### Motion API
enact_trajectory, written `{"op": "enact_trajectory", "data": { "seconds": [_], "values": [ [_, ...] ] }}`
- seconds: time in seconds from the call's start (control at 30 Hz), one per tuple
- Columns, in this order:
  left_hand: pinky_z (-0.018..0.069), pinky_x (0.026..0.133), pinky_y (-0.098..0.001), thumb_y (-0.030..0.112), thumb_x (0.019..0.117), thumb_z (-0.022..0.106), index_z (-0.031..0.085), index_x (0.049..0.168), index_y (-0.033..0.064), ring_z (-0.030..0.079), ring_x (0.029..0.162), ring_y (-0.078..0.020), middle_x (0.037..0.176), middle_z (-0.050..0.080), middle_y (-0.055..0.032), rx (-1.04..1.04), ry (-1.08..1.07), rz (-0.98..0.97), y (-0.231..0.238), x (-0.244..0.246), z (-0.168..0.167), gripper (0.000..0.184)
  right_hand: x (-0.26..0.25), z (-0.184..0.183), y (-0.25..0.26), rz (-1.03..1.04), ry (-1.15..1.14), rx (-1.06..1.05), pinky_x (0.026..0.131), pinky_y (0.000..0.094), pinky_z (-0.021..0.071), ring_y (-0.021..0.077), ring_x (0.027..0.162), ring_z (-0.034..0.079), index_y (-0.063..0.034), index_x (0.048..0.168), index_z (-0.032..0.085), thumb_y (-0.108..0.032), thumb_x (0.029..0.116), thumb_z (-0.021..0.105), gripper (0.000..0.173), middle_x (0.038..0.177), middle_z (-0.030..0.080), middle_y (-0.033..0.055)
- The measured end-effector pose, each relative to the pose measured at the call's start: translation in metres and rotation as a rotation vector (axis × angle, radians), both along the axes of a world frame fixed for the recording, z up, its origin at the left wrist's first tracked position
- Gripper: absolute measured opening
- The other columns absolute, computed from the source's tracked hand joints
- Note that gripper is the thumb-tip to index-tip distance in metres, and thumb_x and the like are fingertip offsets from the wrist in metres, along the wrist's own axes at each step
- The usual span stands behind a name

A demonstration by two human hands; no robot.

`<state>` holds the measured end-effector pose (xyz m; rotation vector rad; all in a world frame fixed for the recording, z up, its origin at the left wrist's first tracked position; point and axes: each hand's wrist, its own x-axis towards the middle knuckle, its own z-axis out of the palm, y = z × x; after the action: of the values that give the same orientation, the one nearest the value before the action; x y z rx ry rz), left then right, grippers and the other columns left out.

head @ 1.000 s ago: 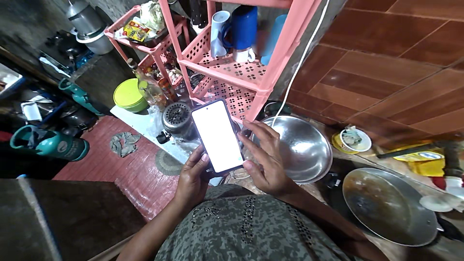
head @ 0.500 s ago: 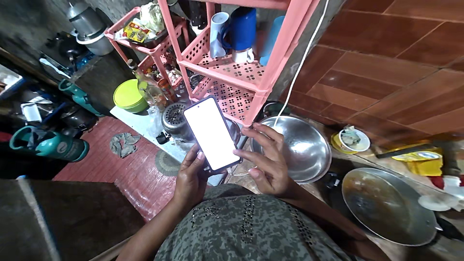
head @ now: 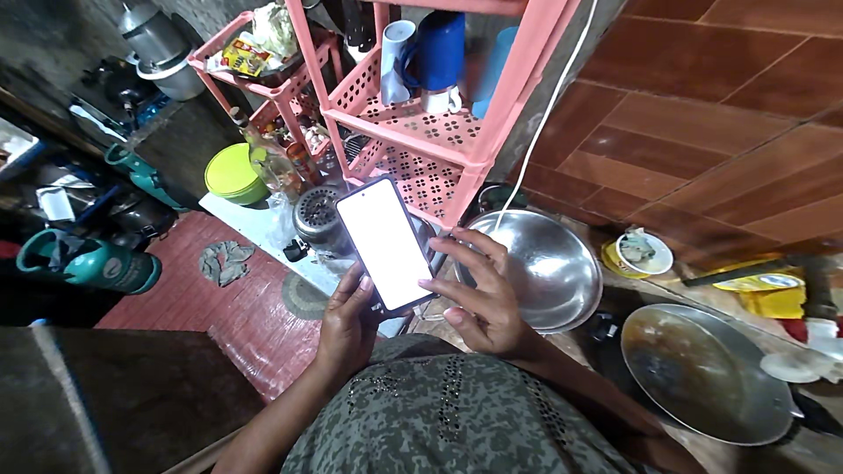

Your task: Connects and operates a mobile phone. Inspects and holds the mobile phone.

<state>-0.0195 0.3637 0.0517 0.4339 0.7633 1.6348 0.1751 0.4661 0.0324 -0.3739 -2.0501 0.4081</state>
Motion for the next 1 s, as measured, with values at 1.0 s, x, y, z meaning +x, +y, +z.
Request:
{"op": "enact_trajectory", "data": {
  "seconds": [1.0],
  "values": [
    [0.0607,0.085,-0.0557,0.01,0.1066,0.044,0.056,0.139,0.0078,0.073,0.1,-0.0351,0.116,0.069,-0.0216,0.025,-0.017,-0.005,0.0004,-0.0005,-0.0022,0.035,-0.0019,-0.0036,-0.0011,0.017,-0.051,0.046,0.124,0.0617,0.015,0.0356,0.153,0.025,-0.0227,0.113,0.076,-0.058,0.1059,0.039,0.052,0.153,0.051,0.0087]
  ]
}}
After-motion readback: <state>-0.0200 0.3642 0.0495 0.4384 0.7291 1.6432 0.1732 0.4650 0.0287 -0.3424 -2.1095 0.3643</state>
